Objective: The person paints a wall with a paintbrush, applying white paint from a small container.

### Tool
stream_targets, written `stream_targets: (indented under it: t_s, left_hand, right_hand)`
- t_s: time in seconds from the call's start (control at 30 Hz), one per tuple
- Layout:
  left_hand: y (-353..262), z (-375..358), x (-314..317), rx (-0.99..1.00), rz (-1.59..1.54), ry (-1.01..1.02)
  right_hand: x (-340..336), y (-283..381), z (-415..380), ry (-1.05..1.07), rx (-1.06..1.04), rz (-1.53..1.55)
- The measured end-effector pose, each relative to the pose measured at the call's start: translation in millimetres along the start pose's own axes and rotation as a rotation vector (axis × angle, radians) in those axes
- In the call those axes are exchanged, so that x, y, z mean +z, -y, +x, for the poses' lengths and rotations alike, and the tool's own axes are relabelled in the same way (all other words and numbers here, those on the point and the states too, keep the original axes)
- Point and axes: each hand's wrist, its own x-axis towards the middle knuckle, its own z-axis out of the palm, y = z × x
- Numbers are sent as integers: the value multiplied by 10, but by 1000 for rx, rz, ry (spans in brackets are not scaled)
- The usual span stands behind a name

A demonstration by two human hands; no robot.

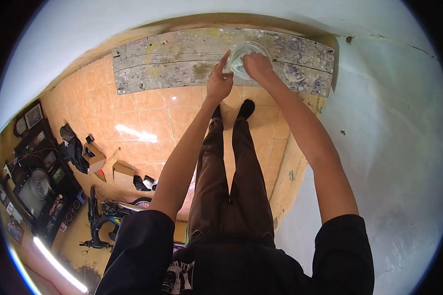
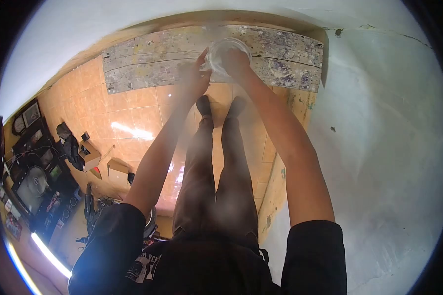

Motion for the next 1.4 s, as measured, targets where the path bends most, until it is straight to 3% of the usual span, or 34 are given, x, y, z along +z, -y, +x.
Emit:
stream_targets:
  t_s: [0.07,0.17,0.37,0.47,0.57,0.77,0.87,0.97,1.07,1.17,1.27,1.4]
  left_hand:
    - [3,-3,8,10,14,-4]
    - [-97,-32,-35,1,69,11]
    - [-64,-3,-58,-16,26,33]
    - [-74,-13,-59,-2,24,34]
    - [-58,-9,-40,1,9,19]
    - [-24,-8,-17,49,27,-10]
    - [39,11,18,63,4,-31]
    - [43,7,-1,96,77,-26]
    - [98,34,34,44,-41,-25]
    - [111,39,55,32,-44,-36]
    - [-65,-34,-18,42,39,-33]
    - [-170,-64,-86,10,72,-4]
  right_hand:
    - [-80,-13,67,39,44,-38]
    - [140,13,72,-138,80,-14]
    - [40,20,15,-46,-51,-10]
    - [-164,54,48,29,47,-50]
    - [127,10,-23,-52,-1,-78]
    - [145,-42,10,-25,180,-15]
    - [84,4,-46,-102,97,-55]
    - [104,0,-55,4,33,-71]
    - [-155,38,-59,88,125,-103]
    - [-167,-15,-43,60,143,-118]
    - [29,-57,-75,-101,94,-129]
    - [58,10,-105,-29,101,-167]
